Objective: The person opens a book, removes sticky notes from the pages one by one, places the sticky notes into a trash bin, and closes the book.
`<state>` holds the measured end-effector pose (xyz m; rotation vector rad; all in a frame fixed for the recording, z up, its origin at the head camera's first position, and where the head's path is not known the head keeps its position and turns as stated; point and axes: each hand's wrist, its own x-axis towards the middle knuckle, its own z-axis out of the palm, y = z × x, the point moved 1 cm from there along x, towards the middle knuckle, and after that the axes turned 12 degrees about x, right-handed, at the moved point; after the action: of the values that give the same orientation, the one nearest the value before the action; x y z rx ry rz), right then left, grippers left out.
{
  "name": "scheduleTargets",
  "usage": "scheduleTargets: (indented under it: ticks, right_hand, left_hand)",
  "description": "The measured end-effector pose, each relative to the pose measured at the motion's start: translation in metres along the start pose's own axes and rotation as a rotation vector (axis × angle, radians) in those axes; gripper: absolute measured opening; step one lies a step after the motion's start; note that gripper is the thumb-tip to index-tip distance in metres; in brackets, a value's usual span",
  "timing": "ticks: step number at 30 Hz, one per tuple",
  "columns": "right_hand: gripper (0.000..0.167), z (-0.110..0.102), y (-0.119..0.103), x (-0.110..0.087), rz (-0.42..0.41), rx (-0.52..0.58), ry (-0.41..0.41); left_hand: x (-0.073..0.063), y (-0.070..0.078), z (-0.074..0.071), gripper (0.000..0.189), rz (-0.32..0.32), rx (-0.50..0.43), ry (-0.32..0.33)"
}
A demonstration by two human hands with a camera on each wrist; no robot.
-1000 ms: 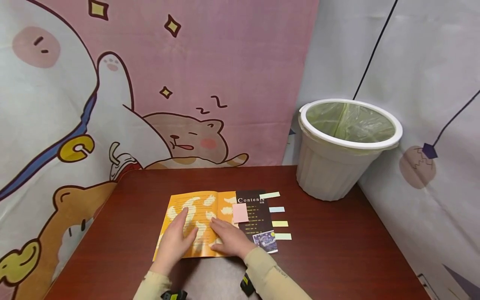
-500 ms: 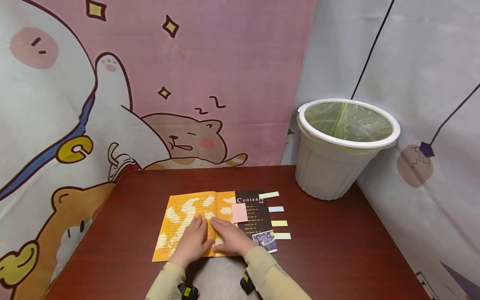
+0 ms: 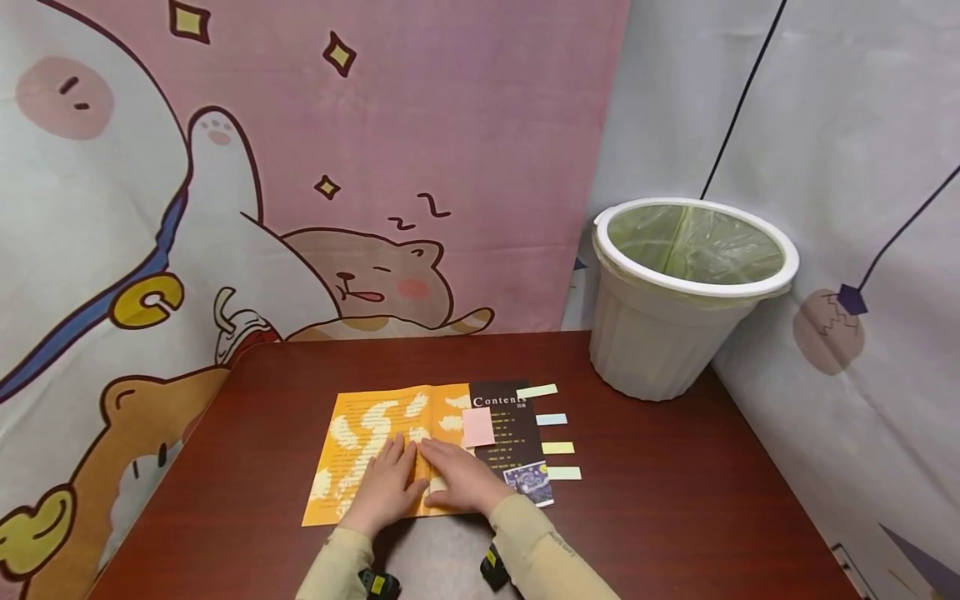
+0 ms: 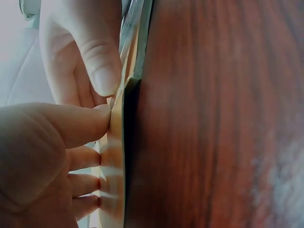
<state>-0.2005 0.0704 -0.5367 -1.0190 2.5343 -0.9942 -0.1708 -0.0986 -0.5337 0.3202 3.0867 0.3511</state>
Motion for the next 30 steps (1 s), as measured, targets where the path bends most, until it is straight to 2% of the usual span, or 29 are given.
scheduleTargets:
  ticks: [5, 11, 14, 18, 21, 26, 30]
  right_hand:
    - [0.074, -0.007, 0.000, -0.003, 0.008, -0.028, 0.023]
    - [0.069, -0.024, 0.011, -0.013, -0.046, -0.154, 0.212]
    - [0.073, -0.032, 0.020, -0.018, -0.025, -0.243, 0.278]
    - [0.080, -0.040, 0.031, -0.022, 0.043, -0.326, 0.279]
    - [0.081, -0.044, 0.035, -0.023, 0.060, -0.375, 0.270]
    - [0.075, -0.048, 0.040, -0.023, 0.044, -0.463, 0.248]
    - [0.069, -0.050, 0.040, -0.020, -0.002, -0.512, 0.231]
  left_hand:
    - [-0.002, -0.001, 0.001, 0.065, -0.007, -0.016, 0.017]
    - [-0.001, -0.002, 0.004, 0.064, -0.004, -0.014, 0.036]
    - [0.000, -0.002, 0.005, 0.064, -0.005, -0.018, 0.037]
    - [0.001, -0.002, 0.003, 0.065, -0.005, -0.030, 0.031]
    - [0.001, -0.002, 0.003, 0.066, -0.010, -0.035, 0.023]
    - [0.001, -0.002, 0.004, 0.067, -0.024, -0.030, 0.007]
    - [0.001, -0.003, 0.004, 0.067, -0.020, -0.027, 0.005]
